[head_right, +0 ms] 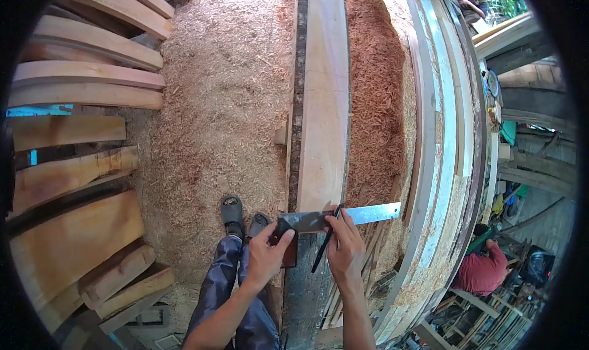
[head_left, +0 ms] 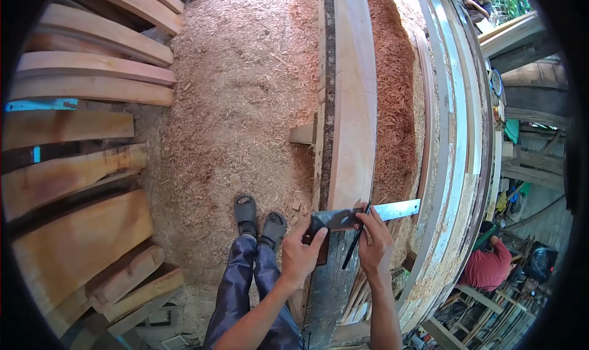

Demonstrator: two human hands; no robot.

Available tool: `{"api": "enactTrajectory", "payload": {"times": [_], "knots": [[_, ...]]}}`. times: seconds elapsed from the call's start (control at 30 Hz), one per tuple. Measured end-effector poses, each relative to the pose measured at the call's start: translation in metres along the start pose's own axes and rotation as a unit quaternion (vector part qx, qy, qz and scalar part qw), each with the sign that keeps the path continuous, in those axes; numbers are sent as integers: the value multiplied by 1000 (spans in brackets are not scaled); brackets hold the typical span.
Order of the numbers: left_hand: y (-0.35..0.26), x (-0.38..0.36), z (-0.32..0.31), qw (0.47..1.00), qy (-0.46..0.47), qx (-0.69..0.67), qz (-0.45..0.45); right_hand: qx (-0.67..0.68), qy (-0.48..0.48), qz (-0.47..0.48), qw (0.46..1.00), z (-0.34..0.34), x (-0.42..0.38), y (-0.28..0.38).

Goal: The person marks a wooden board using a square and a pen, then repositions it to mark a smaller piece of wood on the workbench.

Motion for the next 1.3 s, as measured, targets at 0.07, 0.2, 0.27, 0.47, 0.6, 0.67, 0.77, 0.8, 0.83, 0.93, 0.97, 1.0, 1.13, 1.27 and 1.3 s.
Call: {"api": "enactTrajectory", "payload": {"times": [0.07, 0.2, 0.27, 0.47, 0.6, 0.67, 0.77, 0.8, 0.83, 0.93, 0.97, 1.0, 1.13, 1.27, 1.3], "knots": [[1, -13, 0, 999, 20, -6, 47, 4, 10, -1, 1000, -1, -6, 0], [17, -38, -5, 997, 25, -54, 52, 6, 41, -7, 999, 2, -19, 1], [26, -51, -7, 995, 8, -83, 50, 4, 59, -11, 998, 2, -26, -4], [29, -53, -5, 990, 13, -128, 62, -7, 45, 8, 999, 5, -30, -5], [12, -24, -1, 993, 2, -114, 8, -9, 15, 34, 999, 4, -13, 1], [13, -17, -4, 993, 7, -120, 16, -15, 17, 34, 999, -1, -8, -2], [19, -17, -8, 991, 18, -126, 37, -16, 16, 34, 999, -6, -8, -10], [20, -18, -10, 991, 20, -125, 41, -22, 10, 42, 999, -5, -9, -10], [22, -18, -11, 989, 14, -137, 53, -29, 4, 51, 998, -4, -10, -10], [26, -17, -16, 987, 6, -150, 61, -42, -1, 42, 998, -4, -12, -11], [26, -15, -16, 987, 1, -153, 54, -41, 0, 40, 998, -5, -12, -13], [25, -15, -16, 987, 3, -151, 57, -37, -5, 40, 999, -5, -12, -14], [24, -16, -17, 984, 10, -159, 82, -49, -16, 51, 997, -5, -11, -12], [23, -17, -17, 976, 4, -204, 77, -62, -15, 54, 996, -3, -11, -6], [20, -15, -12, 976, 5, -203, 73, -58, -25, 53, 997, 2, -10, -2]]}}
Point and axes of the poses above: each hand's wrist, its own x-axis towards the middle knuckle, its own z-axis out of the back of the hand, y = z × x, the point moved 9 cm from there along x, towards the middle knuckle, and after that the axes turned 10 degrees about -z, right-handed, at the moved point
